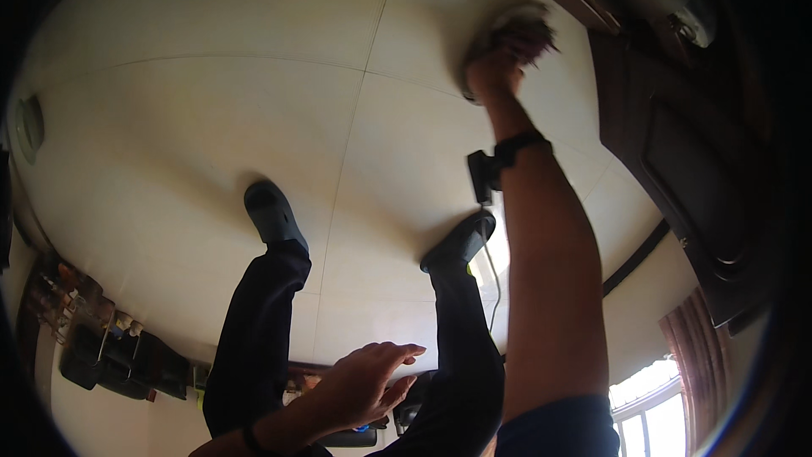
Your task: The person mops a tiled floor with a cloth, repeatedly dipping it into a basin of water and wringing it out. They move around the room, wiping different areas and occasionally adjusting the cloth in hand.
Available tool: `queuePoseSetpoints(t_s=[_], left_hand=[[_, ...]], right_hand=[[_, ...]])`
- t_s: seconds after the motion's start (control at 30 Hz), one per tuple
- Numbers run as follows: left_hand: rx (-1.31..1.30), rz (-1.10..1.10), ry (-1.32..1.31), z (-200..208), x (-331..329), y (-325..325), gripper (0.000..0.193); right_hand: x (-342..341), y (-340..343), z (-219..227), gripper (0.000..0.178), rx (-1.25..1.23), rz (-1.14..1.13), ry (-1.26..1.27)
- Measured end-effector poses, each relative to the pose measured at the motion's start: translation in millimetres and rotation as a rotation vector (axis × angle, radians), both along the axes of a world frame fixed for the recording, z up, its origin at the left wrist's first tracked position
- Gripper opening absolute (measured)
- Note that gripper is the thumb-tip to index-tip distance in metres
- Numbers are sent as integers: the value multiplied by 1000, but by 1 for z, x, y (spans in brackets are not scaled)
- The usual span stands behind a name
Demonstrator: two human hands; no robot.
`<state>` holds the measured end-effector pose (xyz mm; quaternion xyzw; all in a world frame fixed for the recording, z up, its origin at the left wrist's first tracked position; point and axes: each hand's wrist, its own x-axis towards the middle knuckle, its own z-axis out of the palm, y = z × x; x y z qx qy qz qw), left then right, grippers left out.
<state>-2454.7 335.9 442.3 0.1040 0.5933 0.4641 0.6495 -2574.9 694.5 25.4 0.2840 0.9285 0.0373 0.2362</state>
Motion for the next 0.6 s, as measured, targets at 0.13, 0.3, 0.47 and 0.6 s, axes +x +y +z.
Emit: queuePoseSetpoints(t_s=[0.13,0.3,0.47,0.6], left_hand=[[-5,18,22,0,-2,-9,44],[-73,-82,-2,-6,3,-14,42],[-79,-25,23,-11,24,-13,41],[-79,-10,64,-15,38,-5,33]], right_hand=[[-77,-151,28,49,-248,-43,86],[-109,-291,85,44,-719,151,-84],[-74,-321,155,54,-1095,9,2],[-16,-265,223,55,-1271,-179,64]])
